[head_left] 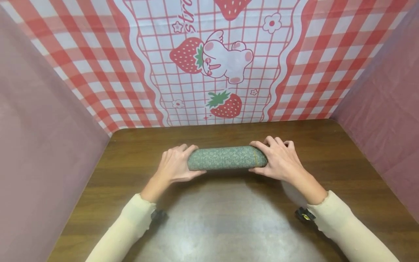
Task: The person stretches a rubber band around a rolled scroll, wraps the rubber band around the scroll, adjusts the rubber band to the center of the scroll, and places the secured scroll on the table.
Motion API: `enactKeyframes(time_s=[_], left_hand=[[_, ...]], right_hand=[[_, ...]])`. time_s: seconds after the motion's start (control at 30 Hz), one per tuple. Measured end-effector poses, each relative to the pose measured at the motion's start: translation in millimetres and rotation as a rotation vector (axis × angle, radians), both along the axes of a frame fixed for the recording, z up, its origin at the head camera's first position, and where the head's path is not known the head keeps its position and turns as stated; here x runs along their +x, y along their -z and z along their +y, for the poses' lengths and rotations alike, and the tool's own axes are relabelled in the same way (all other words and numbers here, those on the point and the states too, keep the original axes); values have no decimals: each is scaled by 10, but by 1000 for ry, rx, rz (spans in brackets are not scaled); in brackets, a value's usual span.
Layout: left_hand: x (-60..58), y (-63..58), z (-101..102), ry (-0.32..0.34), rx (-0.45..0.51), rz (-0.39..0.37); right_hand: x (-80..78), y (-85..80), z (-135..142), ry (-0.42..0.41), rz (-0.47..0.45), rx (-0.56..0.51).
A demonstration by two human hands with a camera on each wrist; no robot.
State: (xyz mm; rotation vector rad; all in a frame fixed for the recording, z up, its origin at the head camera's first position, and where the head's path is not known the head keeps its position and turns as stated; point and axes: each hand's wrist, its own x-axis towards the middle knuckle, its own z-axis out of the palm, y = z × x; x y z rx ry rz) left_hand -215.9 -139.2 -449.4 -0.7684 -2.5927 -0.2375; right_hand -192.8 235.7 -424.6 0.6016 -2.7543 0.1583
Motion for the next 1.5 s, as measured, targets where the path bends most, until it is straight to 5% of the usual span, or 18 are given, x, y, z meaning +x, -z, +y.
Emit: enactKeyframes(time_s=[1.2, 1.5], left_hand=[[39, -9, 27, -7, -45, -32], [22, 10, 33, 5, -27, -23]], right_hand=[[-16, 60, -88, 2, -61, 45], [-33, 55, -106, -23, -12, 62]])
